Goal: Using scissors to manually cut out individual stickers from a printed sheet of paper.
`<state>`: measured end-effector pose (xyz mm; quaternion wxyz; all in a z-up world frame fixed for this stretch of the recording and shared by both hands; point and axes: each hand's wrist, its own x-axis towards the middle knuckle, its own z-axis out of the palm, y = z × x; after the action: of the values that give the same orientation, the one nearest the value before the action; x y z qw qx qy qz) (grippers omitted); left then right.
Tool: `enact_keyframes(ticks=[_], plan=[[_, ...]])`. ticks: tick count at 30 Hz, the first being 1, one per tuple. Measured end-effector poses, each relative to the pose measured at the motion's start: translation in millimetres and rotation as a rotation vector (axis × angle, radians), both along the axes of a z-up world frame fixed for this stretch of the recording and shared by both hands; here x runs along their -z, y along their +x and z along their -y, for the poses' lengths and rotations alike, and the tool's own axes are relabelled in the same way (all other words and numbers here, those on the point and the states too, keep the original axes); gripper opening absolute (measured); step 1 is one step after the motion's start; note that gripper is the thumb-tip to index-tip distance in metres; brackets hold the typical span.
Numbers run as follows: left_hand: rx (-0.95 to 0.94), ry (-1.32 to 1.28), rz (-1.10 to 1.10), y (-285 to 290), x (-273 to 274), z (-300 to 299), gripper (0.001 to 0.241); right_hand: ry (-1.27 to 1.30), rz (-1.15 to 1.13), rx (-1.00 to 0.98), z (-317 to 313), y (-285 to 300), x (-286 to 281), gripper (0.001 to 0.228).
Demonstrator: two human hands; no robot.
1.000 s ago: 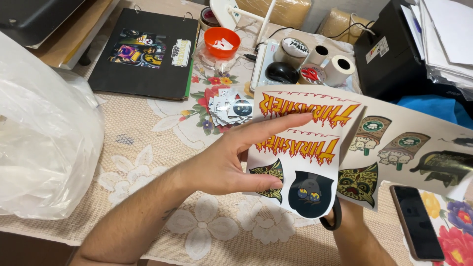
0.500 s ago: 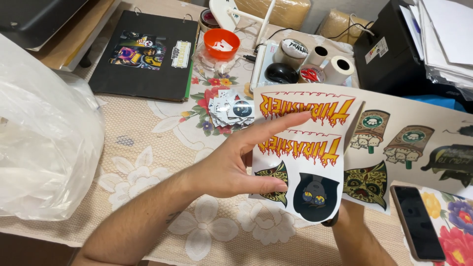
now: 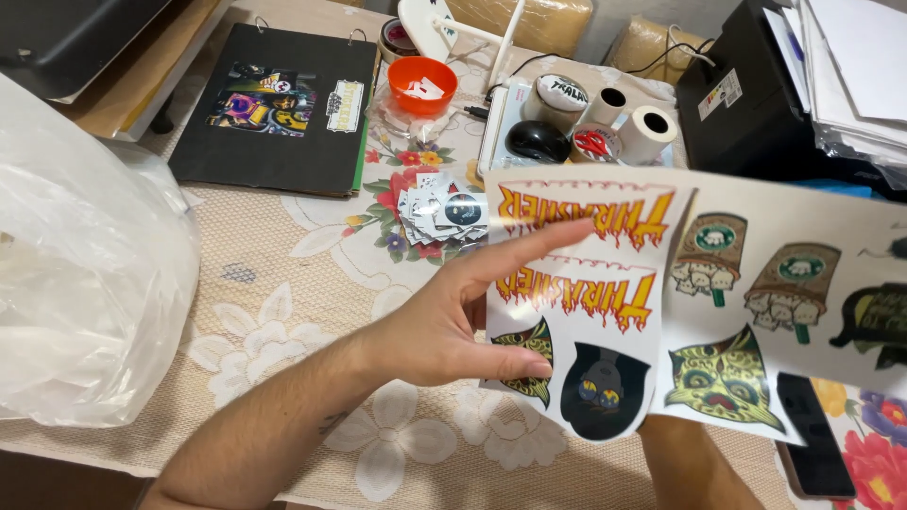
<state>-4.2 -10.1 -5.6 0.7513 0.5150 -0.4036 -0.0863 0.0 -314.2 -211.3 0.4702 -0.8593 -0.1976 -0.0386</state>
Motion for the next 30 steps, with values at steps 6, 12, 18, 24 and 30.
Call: enact_keyframes(ticks=[6,12,18,24,30], plan=[[0.045,0.044,-0.035,-4,1,5,0.081,-0.012,0.012,-0.036,-2,2,-7,0.015],[0.08,0.014,-0.103,-1,4,5,0.08,-0.023,0.024,-0.076,-3,4,-18,0.014],[-0.257,0.163,0.413,21,4,-19,0.026,-0.01,0.033,-0.11,-12,12,-12,0.013],[-0.332,0.297,0.458,17,-18,-32,0.032,-0.006,0.017,-0.127,-8,20,-12,0.013],[-0.081,0.67,0.541,20,-7,-14,0.058,-0.012,0.019,-0.168,-84,-35,-209,0.013]])
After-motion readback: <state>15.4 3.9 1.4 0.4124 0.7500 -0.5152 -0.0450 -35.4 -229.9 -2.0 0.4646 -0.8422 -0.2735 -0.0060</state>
